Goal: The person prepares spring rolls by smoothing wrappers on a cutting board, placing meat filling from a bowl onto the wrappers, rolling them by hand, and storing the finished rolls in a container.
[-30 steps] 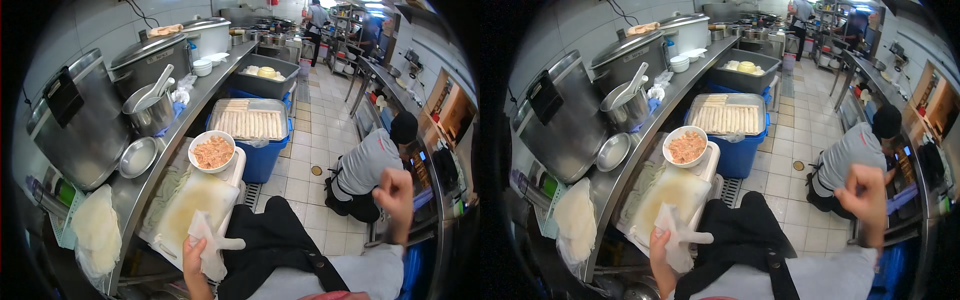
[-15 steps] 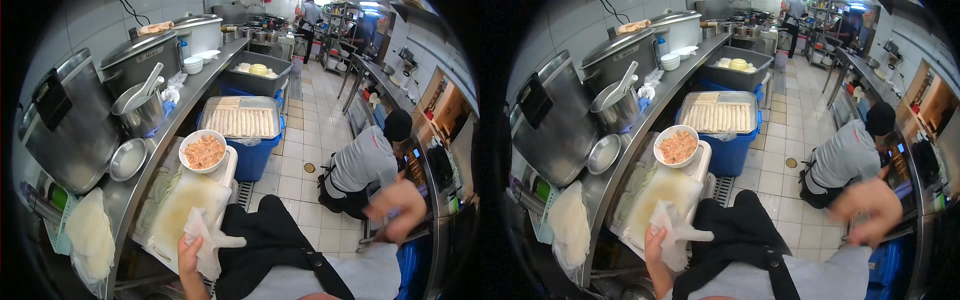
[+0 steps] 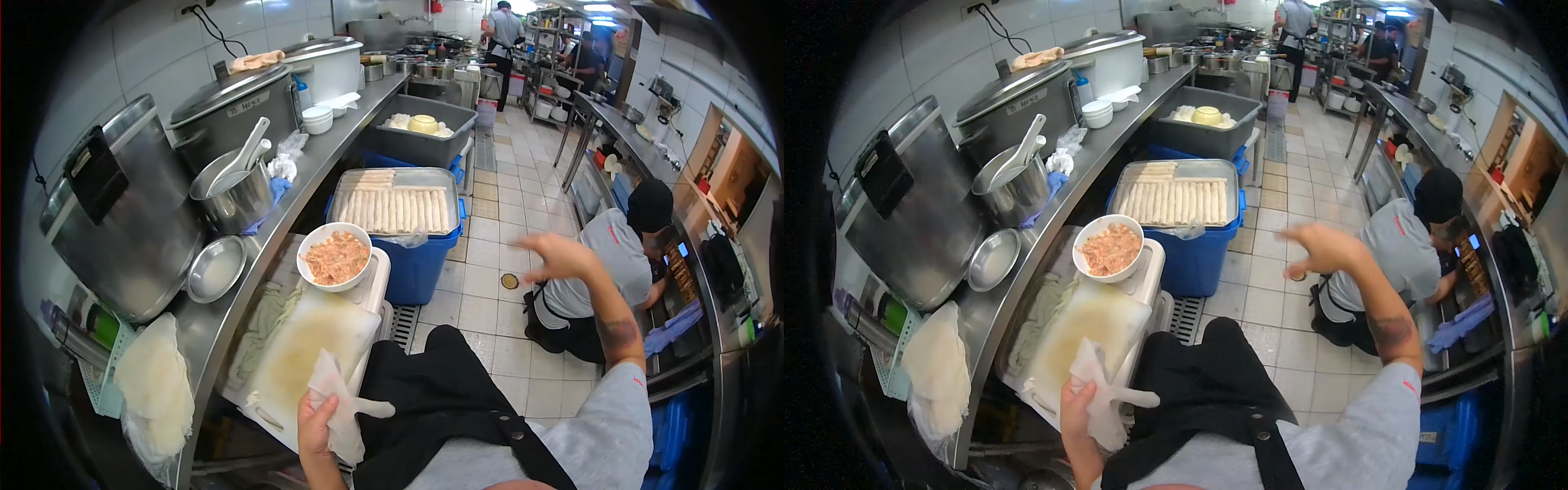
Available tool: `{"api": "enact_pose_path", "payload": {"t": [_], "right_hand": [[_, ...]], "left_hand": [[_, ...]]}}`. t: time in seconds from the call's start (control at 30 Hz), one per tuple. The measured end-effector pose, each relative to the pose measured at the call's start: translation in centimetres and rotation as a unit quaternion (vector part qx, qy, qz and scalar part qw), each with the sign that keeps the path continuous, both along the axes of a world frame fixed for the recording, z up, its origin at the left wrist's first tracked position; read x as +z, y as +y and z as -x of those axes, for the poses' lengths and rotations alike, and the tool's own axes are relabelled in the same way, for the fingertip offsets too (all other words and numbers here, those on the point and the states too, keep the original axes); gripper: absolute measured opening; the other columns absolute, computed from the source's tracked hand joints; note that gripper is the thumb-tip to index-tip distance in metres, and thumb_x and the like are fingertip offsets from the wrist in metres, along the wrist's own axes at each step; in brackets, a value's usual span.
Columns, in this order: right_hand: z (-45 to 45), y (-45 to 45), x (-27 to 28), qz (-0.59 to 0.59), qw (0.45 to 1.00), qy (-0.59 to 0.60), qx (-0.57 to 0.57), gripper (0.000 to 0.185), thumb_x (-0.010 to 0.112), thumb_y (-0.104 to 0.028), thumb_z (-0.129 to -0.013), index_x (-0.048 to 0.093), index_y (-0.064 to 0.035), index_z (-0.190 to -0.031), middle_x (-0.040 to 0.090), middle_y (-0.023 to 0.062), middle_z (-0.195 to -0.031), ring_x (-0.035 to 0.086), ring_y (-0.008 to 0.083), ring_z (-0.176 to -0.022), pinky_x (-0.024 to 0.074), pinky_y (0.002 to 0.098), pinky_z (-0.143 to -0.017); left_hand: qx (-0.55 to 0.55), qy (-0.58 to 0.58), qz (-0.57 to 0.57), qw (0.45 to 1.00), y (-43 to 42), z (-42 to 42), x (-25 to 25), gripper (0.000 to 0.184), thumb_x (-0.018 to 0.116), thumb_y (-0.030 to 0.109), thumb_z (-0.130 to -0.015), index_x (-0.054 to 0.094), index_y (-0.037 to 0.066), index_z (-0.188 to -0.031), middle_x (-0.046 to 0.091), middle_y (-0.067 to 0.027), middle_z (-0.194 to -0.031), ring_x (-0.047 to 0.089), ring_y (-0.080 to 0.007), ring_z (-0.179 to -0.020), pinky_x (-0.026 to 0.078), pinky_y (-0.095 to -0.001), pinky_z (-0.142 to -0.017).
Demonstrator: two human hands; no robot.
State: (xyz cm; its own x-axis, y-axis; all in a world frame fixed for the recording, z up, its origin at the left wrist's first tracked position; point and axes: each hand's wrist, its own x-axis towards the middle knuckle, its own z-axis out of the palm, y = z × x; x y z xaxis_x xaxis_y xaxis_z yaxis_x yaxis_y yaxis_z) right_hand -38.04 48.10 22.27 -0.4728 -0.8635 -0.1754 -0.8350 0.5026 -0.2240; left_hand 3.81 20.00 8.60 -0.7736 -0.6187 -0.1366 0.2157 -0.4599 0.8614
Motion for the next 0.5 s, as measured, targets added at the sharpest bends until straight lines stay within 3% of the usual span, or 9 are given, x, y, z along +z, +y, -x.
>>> {"api": "enact_pose_path", "payload": {"t": [0.07,0.13,0.17,0.23,0.27,0.3,0.33,0.4,0.5], "right_hand": [[-3.7,2.4,3.0,-0.055,0.977,-0.195,0.070,0.075,0.084,-0.044,-0.071,0.060,-0.0019,-0.128,0.068,0.0171,-0.117,0.068,0.0290,-0.103,0.0536,0.0368,-0.089],[-6.8,6.4,4.8,0.183,0.927,-0.310,0.110,0.076,0.086,-0.046,-0.069,0.061,-0.0001,-0.124,0.070,0.0148,-0.106,0.071,0.0270,-0.090,0.0559,0.0380,-0.080],[-8.1,8.1,4.4,0.395,0.862,-0.284,0.142,0.071,0.088,-0.047,-0.066,0.065,-0.0001,-0.114,0.071,0.0114,-0.095,0.070,0.0225,-0.081,0.0554,0.0354,-0.070],[-12.4,12.2,7.3,0.594,0.639,-0.389,0.295,0.029,0.084,-0.026,-0.075,0.064,-0.0056,-0.076,0.064,0.0057,-0.068,0.058,0.0138,-0.054,0.0401,0.0255,-0.050],[-14.6,14.1,8.7,0.641,0.516,-0.413,0.390,0.030,0.082,-0.016,-0.079,0.063,-0.0083,-0.057,0.061,0.0029,-0.055,0.051,0.0095,-0.041,0.0325,0.0205,-0.040],[-17.3,15.7,10.1,0.595,0.485,-0.418,0.487,0.031,0.078,-0.010,-0.081,0.064,-0.0053,-0.053,0.059,0.0035,-0.051,0.050,0.0095,-0.040,0.0317,0.0202,-0.040],[-19.1,15.8,10.6,0.557,0.487,-0.398,0.542,0.031,0.077,-0.009,-0.081,0.065,-0.0048,-0.054,0.059,0.0037,-0.052,0.050,0.0095,-0.040,0.0317,0.0202,-0.040],[-20.0,14.7,10.9,0.562,0.526,-0.337,0.541,0.029,0.077,-0.009,-0.081,0.065,-0.0038,-0.055,0.059,0.0040,-0.052,0.050,0.0095,-0.040,0.0318,0.0203,-0.040],[-20.1,13.4,10.5,0.579,0.522,-0.311,0.544,0.027,0.076,-0.007,-0.082,0.066,-0.0022,-0.056,0.060,0.0044,-0.052,0.050,0.0095,-0.041,0.0318,0.0204,-0.040]], "left_hand": [[-0.002,0.007,-0.006,1.000,0.1,0.0,0.3,0.036,0.066,0.004,-0.087,0.059,-0.005,-0.121,0.068,-0.0103,-0.108,0.066,-0.0188,-0.094,0.053,-0.0325,-0.084],[0.002,0.022,-0.010,1.000,0.3,0.5,0.4,0.036,0.065,0.004,-0.087,0.059,-0.005,-0.121,0.068,-0.0107,-0.109,0.066,-0.0192,-0.095,0.052,-0.0328,-0.086],[0.001,0.023,-0.008,1.000,0.3,0.7,0.4,0.036,0.066,0.004,-0.087,0.059,-0.005,-0.121,0.068,-0.0109,-0.109,0.066,-0.0194,-0.095,0.052,-0.0330,-0.086],[-0.006,0.019,-0.006,1.000,0.3,0.8,0.5,0.036,0.066,0.004,-0.087,0.058,-0.005,-0.121,0.068,-0.0112,-0.110,0.066,-0.0198,-0.096,0.052,-0.0334,-0.087],[-0.007,0.014,-0.007,1.000,0.2,1.0,0.3,0.036,0.066,0.004,-0.087,0.059,-0.005,-0.121,0.068,-0.0111,-0.109,0.066,-0.0197,-0.096,0.052,-0.0334,-0.088],[-0.010,0.007,-0.009,1.000,0.1,0.9,-0.1,0.036,0.066,0.004,-0.086,0.059,-0.005,-0.121,0.068,-0.0110,-0.109,0.066,-0.0195,-0.096,0.052,-0.0334,-0.088],[-0.014,0.003,-0.012,1.000,-0.1,1.0,-0.4,0.036,0.066,0.004,-0.086,0.059,-0.005,-0.121,0.068,-0.0109,-0.109,0.066,-0.0194,-0.096,0.052,-0.0333,-0.088],[-0.028,0.008,-0.022,0.999,-0.1,1.5,-0.6,0.036,0.066,0.004,-0.086,0.060,-0.005,-0.120,0.068,-0.0106,-0.109,0.066,-0.0188,-0.096,0.051,-0.0331,-0.089],[-0.049,0.004,-0.009,0.999,-0.2,1.6,-0.4,0.035,0.067,0.003,-0.086,0.060,-0.004,-0.120,0.068,-0.0100,-0.109,0.066,-0.0180,-0.096,0.051,-0.0327,-0.090]]}}
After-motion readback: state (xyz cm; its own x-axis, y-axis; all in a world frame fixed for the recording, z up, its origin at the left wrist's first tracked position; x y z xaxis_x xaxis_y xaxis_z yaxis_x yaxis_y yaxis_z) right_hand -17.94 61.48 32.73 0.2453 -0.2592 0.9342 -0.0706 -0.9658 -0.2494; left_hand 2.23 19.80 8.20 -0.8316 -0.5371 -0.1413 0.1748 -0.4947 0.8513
